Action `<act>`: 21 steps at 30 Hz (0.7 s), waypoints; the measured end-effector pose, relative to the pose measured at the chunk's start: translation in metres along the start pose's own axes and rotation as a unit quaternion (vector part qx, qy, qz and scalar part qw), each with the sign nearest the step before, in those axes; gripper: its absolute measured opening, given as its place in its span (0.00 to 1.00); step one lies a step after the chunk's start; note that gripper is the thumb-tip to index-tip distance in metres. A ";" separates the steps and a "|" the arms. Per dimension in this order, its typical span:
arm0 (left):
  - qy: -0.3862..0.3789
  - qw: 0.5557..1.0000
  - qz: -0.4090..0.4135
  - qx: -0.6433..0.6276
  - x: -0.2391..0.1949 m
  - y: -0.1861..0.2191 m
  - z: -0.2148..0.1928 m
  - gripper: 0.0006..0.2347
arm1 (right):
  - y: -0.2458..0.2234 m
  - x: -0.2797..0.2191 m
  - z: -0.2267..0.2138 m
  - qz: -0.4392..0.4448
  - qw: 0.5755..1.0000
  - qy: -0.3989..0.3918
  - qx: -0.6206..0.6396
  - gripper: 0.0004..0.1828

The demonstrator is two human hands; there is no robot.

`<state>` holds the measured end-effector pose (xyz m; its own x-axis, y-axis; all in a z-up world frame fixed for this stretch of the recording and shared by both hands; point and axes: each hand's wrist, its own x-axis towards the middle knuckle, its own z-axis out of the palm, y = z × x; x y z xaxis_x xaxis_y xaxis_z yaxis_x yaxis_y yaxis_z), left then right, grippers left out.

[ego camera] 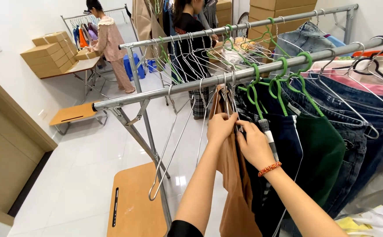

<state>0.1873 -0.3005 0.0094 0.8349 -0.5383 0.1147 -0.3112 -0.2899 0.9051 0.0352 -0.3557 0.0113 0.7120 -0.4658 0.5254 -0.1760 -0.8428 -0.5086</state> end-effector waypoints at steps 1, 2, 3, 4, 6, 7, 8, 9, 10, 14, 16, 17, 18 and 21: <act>0.002 1.000 -0.003 -0.008 -0.003 0.000 0.004 0.15 | 0.003 -0.002 0.002 -0.013 1.000 0.021 0.015 0.19; 0.002 1.000 -0.006 -0.010 -0.001 -0.003 0.011 0.15 | 0.003 -0.003 0.001 -0.013 1.000 0.017 0.014 0.19; -0.001 1.000 0.005 -0.021 0.004 -0.004 0.016 0.14 | 0.003 -0.002 0.001 -0.017 0.999 0.037 0.027 0.18; -0.003 0.999 0.016 -0.033 0.007 -0.006 0.021 0.14 | 0.002 -0.001 0.001 -0.021 0.997 0.056 0.041 0.17; 0.005 0.998 0.016 -0.055 0.005 -0.012 0.024 0.14 | 0.006 -0.004 0.003 -0.023 0.996 0.067 0.053 0.18; 0.013 0.997 0.019 -0.077 0.005 -0.014 0.026 0.14 | 0.008 -0.004 0.003 -0.025 0.994 0.081 0.065 0.19; 0.013 0.997 0.020 -0.077 0.002 -0.014 0.023 0.14 | 0.009 -0.004 0.004 -0.025 0.994 0.082 0.064 0.19; 0.019 0.995 0.007 -0.095 0.000 -0.013 0.019 0.14 | 0.010 -0.003 0.005 -0.025 0.993 0.092 0.072 0.19; 0.025 0.993 -0.007 -0.112 -0.002 -0.013 0.016 0.14 | 0.011 -0.002 0.007 -0.025 0.991 0.103 0.079 0.18; 0.038 0.991 -0.014 -0.124 -0.006 -0.017 0.007 0.14 | 0.010 0.001 0.005 -0.012 0.993 0.095 0.070 0.16; 0.036 0.991 -0.016 -0.128 -0.006 -0.023 0.006 0.13 | 0.020 0.001 0.009 0.045 0.999 0.027 0.004 0.14; 0.037 0.991 -0.016 -0.126 -0.011 -0.020 0.003 0.13 | 0.013 0.000 0.007 0.045 0.999 0.026 0.006 0.14; 0.047 0.989 -0.024 -0.137 -0.016 -0.017 0.000 0.13 | 0.006 0.000 0.004 0.033 0.999 0.013 -0.034 0.12; 0.059 0.987 -0.025 -0.145 -0.017 -0.023 -0.003 0.13 | -0.019 -0.002 -0.003 0.040 0.995 -0.031 -0.091 0.20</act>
<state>0.1816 -0.2825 -0.0119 0.8984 -0.4282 0.0977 -0.1387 -0.0654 0.9882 0.0352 -0.3395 0.0218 0.7299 -0.5203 0.4433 -0.3498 -0.8415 -0.4117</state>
